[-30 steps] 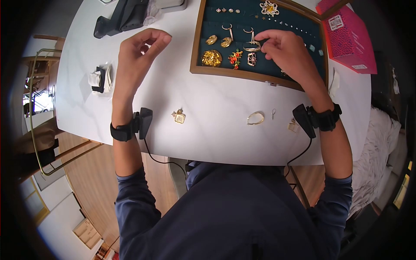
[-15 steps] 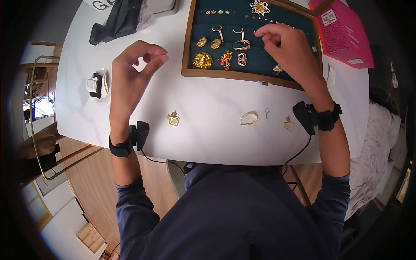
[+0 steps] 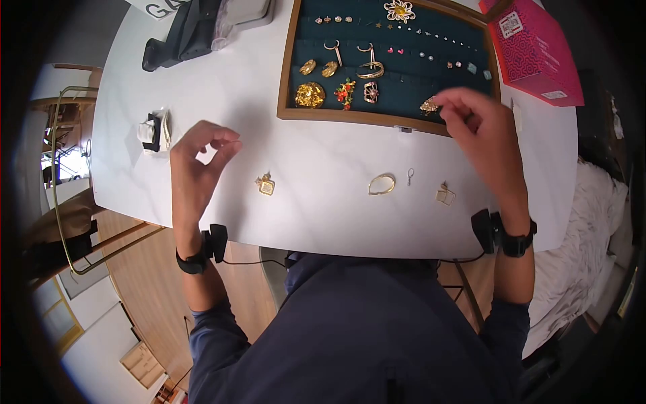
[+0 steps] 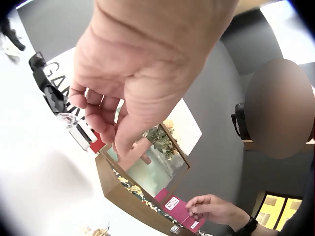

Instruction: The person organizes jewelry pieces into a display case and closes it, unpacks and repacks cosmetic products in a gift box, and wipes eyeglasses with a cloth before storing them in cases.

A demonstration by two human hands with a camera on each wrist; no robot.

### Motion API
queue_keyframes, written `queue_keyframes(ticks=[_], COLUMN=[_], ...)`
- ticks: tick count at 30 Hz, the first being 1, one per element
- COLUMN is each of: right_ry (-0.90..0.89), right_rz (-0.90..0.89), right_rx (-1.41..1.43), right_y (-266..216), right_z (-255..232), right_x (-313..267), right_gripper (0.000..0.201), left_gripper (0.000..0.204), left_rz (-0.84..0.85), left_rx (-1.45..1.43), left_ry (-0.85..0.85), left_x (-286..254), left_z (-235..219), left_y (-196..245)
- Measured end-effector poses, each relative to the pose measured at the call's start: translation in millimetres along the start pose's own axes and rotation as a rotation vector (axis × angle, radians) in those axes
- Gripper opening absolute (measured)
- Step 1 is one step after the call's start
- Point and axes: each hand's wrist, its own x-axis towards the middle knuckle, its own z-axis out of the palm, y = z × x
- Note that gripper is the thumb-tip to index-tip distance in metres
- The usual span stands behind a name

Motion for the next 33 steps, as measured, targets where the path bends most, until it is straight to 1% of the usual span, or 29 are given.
queue_keyframes(ticks=[3, 7, 9, 11, 14, 16, 18, 19, 20, 21, 22, 23, 24, 25, 26, 27, 28, 29, 30, 31, 32, 33], right_ry=[0.044, 0.040, 0.057, 0.063, 0.075, 0.083, 0.165, 0.168, 0.208, 0.245, 0.241, 0.279, 0.318, 0.317, 0.366, 0.414, 0.413, 0.505, 0.598, 0.596, 0.649, 0.704], right_rz=[0.032, 0.012, -0.017, -0.025, -0.024, -0.018, -0.022, -0.023, -0.030, -0.037, -0.038, -0.002, 0.034, 0.032, 0.047, 0.062, 0.060, 0.096, 0.134, 0.132, 0.170, 0.209], right_rx=[0.034, 0.084, 0.100, 0.089, 0.073, 0.067, 0.109, 0.109, 0.103, 0.095, 0.094, 0.120, 0.146, 0.146, 0.171, 0.197, 0.198, 0.220, 0.243, 0.244, 0.258, 0.271], right_y=[11, 16, 15, 9, 2, 3, 8, 9, 9, 10, 11, 13, 16, 20, 26, 33, 42, 52, 63, 73, 83, 92], right_z=[2, 7, 9, 8, 5, 3, 3, 1, 0, -2, -3, -4, -4, -5, -5, -4, -2, 2, 6, 9, 11, 15], right_x=[-9, -13, -13, -12, -14, -18, -24, -28, -34, -41, -48, -56, -64, -73, -83, -93, -105, -117, -129, -141, -154, -164], right_gripper=[0.019, 0.018, 0.017, 0.017, 0.017, 0.017, 0.017, 0.017, 0.017, 0.016, 0.016, 0.016, 0.015, 0.015, 0.015, 0.015, 0.015, 0.015, 0.015, 0.015, 0.015, 0.016], left_gripper=[0.010, 0.010, 0.009, 0.010, 0.011, 0.011, 0.011, 0.012, 0.013, 0.013, 0.013, 0.013, 0.013, 0.012, 0.012, 0.012, 0.011, 0.011, 0.011, 0.011, 0.011, 0.011], left_rz=[-0.027, -0.014, 0.015, 0.039, 0.128, 0.129, 0.131, 0.165, 0.196, 0.193, 0.228, 0.263, 0.261, 0.392, 0.521, 0.520, 0.548, 0.575, 0.574, 0.541, 0.507, 0.506], left_rx=[-0.015, -0.056, -0.053, 0.003, 0.040, 0.040, 0.041, 0.012, -0.017, -0.019, -0.015, -0.010, -0.010, 0.046, 0.103, 0.104, 0.092, 0.079, 0.081, 0.050, 0.019, 0.019], left_ry=[0.040, 0.056, 0.014, 0.029, 0.042, 0.034, 0.023, 0.013, 0.004, 0.004, -0.022, -0.048, -0.046, -0.054, -0.061, -0.058, -0.166, -0.275, -0.272, -0.328, -0.383, -0.383], left_x=[-8, -9, 0, 13, 30, 33, 40, 46, 52, 62, 75, 90, 105, 121, 134, 144, 154, 163, 172, 180, 183, 185], left_z=[4, 9, 7, 4, 5, 8, 10, 12, 12, 14, 16, 19, 25, 32, 38, 43, 47, 51, 57, 64, 69, 72], left_y=[-8, 1, 10, 18, 28, 28, 30, 33, 34, 35, 35, 34, 33, 32, 33, 37, 44, 49, 50, 49, 52, 55])
